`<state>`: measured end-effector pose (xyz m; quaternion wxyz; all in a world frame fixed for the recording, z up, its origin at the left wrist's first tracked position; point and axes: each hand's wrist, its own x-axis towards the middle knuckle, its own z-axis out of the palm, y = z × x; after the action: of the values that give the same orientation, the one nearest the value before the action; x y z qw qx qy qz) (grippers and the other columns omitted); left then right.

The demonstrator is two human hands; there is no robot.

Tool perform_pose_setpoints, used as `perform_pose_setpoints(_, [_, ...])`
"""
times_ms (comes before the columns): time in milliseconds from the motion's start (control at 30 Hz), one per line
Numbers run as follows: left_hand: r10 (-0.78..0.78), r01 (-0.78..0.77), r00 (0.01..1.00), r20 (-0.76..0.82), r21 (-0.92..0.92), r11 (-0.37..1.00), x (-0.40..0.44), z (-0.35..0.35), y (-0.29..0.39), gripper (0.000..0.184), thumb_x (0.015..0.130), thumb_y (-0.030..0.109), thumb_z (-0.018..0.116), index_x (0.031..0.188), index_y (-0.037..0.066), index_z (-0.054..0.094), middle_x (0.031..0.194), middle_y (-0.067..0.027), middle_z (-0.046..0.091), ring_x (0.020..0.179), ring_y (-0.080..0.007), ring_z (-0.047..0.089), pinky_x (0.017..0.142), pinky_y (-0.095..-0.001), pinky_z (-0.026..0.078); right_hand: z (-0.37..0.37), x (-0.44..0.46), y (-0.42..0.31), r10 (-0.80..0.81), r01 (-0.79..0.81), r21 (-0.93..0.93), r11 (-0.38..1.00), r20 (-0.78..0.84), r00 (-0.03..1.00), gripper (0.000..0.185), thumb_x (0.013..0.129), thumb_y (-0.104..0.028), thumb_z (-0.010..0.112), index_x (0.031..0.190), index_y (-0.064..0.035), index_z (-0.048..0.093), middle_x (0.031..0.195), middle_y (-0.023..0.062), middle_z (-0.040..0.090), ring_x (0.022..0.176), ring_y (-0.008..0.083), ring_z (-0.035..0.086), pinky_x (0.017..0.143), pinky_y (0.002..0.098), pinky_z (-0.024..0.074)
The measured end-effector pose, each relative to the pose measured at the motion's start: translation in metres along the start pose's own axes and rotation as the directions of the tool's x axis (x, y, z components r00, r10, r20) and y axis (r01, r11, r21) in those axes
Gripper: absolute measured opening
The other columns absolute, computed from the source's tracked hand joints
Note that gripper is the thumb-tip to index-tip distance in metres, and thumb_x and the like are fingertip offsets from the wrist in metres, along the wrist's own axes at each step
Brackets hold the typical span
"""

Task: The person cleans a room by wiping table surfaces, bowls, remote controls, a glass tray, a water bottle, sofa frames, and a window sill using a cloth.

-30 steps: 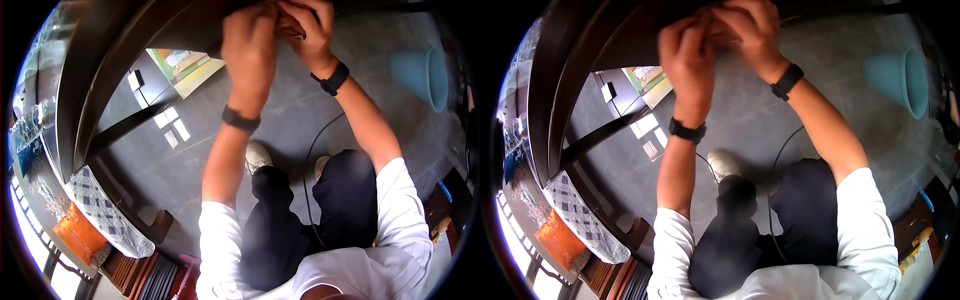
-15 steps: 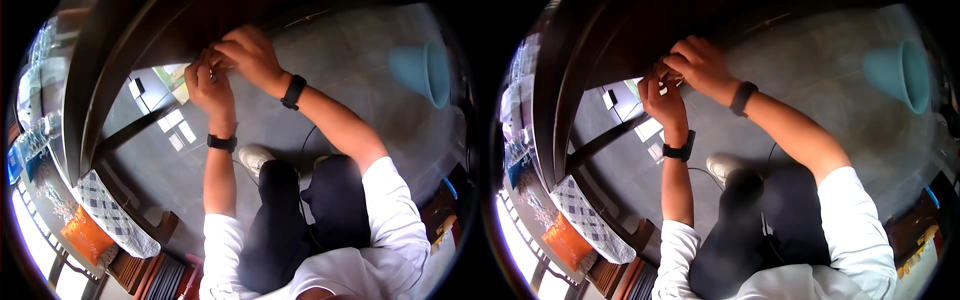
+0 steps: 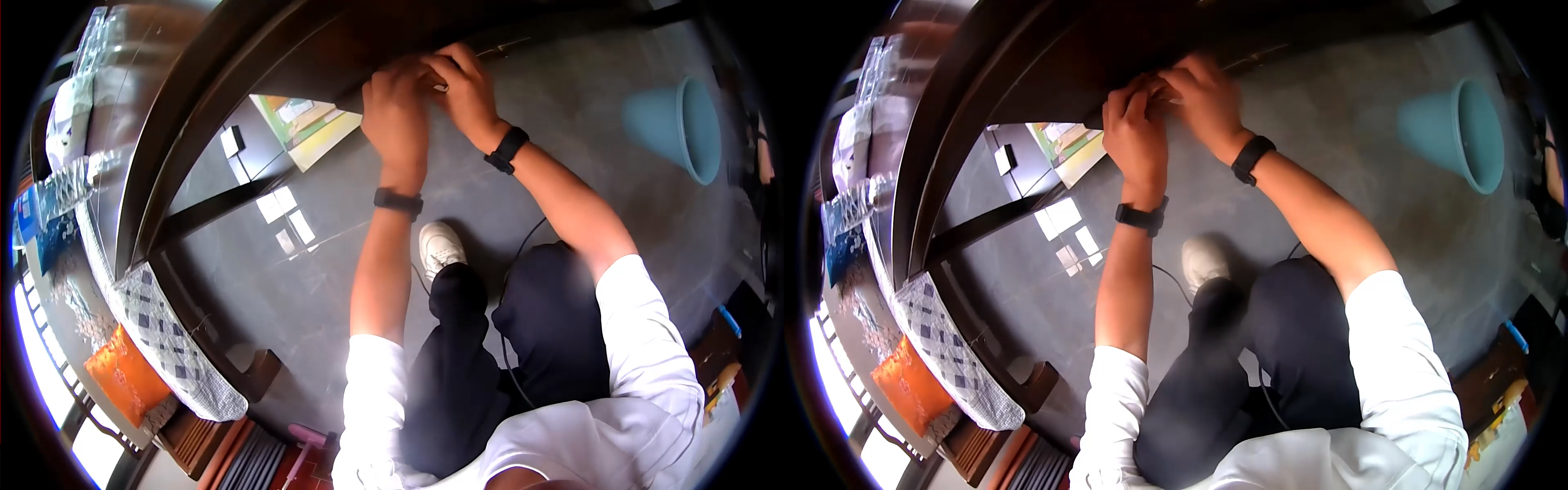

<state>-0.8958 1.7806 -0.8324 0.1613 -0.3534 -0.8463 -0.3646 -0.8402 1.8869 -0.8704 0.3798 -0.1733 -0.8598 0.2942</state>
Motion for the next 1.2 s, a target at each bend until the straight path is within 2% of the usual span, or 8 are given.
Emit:
perform_pose_setpoints(233, [-0.096,0.099,0.994,-0.043,0.064,0.993,-0.025,-0.014,-0.04,0.028,0.077,-0.003,0.067,0.101,0.01,0.075,0.102,-0.0031,0.066,0.088,-0.0254,0.067,0.072,-0.0371,0.056,0.034,-0.01,-0.02,-0.115,0.111,0.054,0.992,0.079,0.99,0.034,0.072,-0.001,0.077,0.104,-0.0093,0.07,0.102,0.0032,0.064,0.093,0.0241,0.065,0.074,0.0332,0.056])
perform_pose_setpoints(367, [-0.117,0.117,0.993,-0.004,-0.041,0.992,-0.03,0.001,-0.036,0.032,0.077,-0.006,0.066,0.103,0.01,0.076,0.1,-0.0054,0.066,0.087,-0.0264,0.066,0.073,-0.0369,0.055,0.026,-0.015,-0.005,-0.081,0.076,0.081,0.994,0.062,0.995,0.036,0.071,-0.002,0.079,0.105,-0.0094,0.071,0.102,0.0033,0.064,0.091,0.0239,0.065,0.074,0.0341,0.0562])
perform_pose_setpoints(600, [-0.037,-0.019,0.89,-0.455,-0.118,0.993,0.02,-0.022,0.002,0.047,0.071,-0.017,0.061,0.108,0.006,0.076,0.098,-0.0093,0.064,0.088,-0.0248,0.065,0.072,-0.0328,0.055,-0.01,0.054,-0.046,-0.321,0.343,0.094,0.934,-0.194,0.927,0.039,0.068,-0.011,0.083,0.106,-0.0134,0.075,0.099,0.0035,0.066,0.088,0.0237,0.065,0.072,0.0331,0.0549])
perform_pose_setpoints(700, [-0.017,-0.094,0.877,-0.48,-0.205,0.974,0.042,-0.023,0.02,0.048,0.07,-0.017,0.061,0.108,0.007,0.077,0.1,-0.0103,0.065,0.089,-0.025,0.065,0.074,-0.0333,0.055,-0.023,0.076,-0.047,-0.436,0.464,0.027,0.886,-0.296,0.85,0.043,0.067,-0.014,0.084,0.109,-0.0135,0.074,0.098,0.0026,0.066,0.088,0.0233,0.064,0.073,0.0342,0.0538])
perform_pose_setpoints(800, [0.152,-0.233,0.887,-0.436,-0.138,0.963,0.056,-0.006,0.035,0.037,0.071,-0.009,0.068,0.104,0.006,0.076,0.098,-0.0088,0.068,0.087,-0.0266,0.063,0.072,-0.0353,0.053,-0.037,0.068,-0.021,-0.283,0.308,0.02,0.951,-0.348,0.894,0.046,0.068,-0.015,0.085,0.112,-0.0128,0.073,0.103,0.0046,0.064,0.092,0.0242,0.063,0.075,0.0354,0.0541])
perform_pose_setpoints(867, [0.188,-0.259,0.916,-0.354,-0.163,0.952,0.054,0.01,0.041,0.037,0.072,-0.006,0.068,0.105,0.008,0.076,0.099,-0.0063,0.068,0.085,-0.0261,0.063,0.07,-0.0356,0.053,-0.04,0.053,0.002,-0.237,0.225,-0.075,0.972,-0.308,0.921,0.043,0.071,0.01,0.08,0.112,-0.0017,0.071,0.118,0.0088,0.057,0.093,0.0194,0.067,0.071,0.0263,0.0587])
perform_pose_setpoints(1033, [0.046,-0.096,0.973,-0.228,-0.213,0.972,0.029,0.022,0.024,0.04,0.072,-0.008,0.066,0.106,0.011,0.075,0.097,-0.0066,0.067,0.084,-0.0268,0.063,0.068,-0.0369,0.054,-0.014,0.028,0.009,-0.055,0.055,-0.006,0.998,-0.276,0.96,0.043,0.069,0.007,0.083,0.108,-0.0055,0.072,0.111,0.007,0.059,0.091,0.0198,0.065,0.072,0.0278,0.0562])
perform_pose_setpoints(1200, [-0.043,-0.005,0.964,-0.262,-0.181,0.983,0.021,-0.003,0.01,0.045,0.072,-0.012,0.064,0.109,0.01,0.076,0.097,-0.009,0.065,0.086,-0.0267,0.064,0.071,-0.0356,0.055,-0.005,0.038,-0.029,-0.116,0.148,0.086,0.985,-0.303,0.946,0.039,0.066,-0.006,0.083,0.104,-0.0125,0.074,0.1,0.0035,0.063,0.091,0.025,0.062,0.073,0.0349,0.0529])
